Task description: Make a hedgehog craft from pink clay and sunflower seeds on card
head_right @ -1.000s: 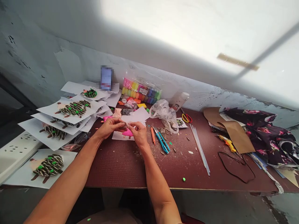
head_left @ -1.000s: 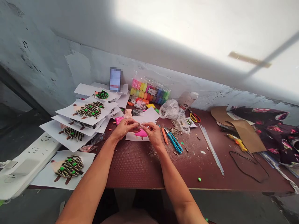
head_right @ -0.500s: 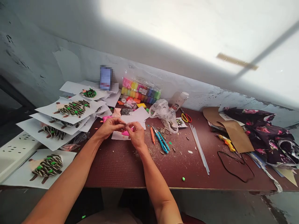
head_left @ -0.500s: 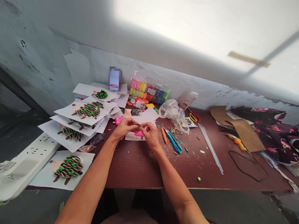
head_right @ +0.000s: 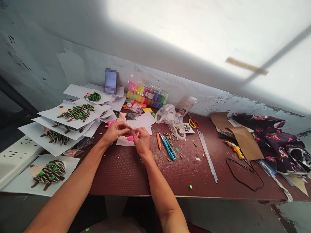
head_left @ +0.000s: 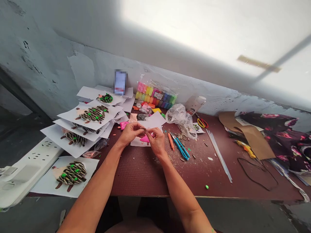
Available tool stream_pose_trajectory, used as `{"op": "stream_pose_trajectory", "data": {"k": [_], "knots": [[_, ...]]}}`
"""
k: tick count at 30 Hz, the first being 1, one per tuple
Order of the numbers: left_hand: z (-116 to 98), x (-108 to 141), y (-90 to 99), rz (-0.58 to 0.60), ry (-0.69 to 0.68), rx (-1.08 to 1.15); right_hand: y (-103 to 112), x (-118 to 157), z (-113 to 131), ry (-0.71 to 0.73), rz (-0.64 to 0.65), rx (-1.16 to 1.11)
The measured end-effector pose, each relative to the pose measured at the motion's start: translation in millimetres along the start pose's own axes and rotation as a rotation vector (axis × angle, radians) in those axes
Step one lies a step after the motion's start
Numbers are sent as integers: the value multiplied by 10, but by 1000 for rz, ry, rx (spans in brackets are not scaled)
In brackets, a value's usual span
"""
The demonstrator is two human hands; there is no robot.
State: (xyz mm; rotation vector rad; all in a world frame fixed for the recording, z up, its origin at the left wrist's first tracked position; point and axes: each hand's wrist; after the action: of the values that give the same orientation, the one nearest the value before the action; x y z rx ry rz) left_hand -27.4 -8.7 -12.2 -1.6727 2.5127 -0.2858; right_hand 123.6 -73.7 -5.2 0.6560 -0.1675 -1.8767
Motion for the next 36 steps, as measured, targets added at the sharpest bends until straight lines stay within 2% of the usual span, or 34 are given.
{"op": "stream_pose_trajectory", "data": {"k": [6, 10, 14, 18, 21, 24, 27, 31, 36], "knots": [[-34, 12, -17, -14, 3, 19, 0, 5, 14, -8, -19, -13], [-38, 15, -24, -48, -7, 50, 22, -32, -13, -45, 3, -163], [-54, 11, 19, -141, -12, 85, 57, -98, -44, -160, -38, -406], [-84, -3, 114, -225, -49, 172, 91, -143, -72, -271, -91, -440], [-97, -11, 158, -197, -46, 272, 104, -141, -77, -299, -57, -412], [-93, -18, 167, -153, -11, 258, 103, -123, -70, -284, -37, -420], [-57, -42, 181, -185, -33, 87, 93, -105, -67, -254, -21, -395], [38, -87, 251, -283, -185, -342, 77, -88, -84, -247, 27, -317], [131, -84, 330, -272, -93, -841, 62, -58, -114, -181, 1, -214]]}}
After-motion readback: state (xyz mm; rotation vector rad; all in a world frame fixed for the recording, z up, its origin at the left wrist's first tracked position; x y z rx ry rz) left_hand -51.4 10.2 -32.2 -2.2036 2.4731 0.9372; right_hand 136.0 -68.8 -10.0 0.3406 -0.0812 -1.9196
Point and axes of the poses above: each hand's wrist, its own x-axis away from the middle knuckle, its own y-axis out of the back of the hand, z = x × y, and after that the axes turned 2 degrees about -z, right-handed
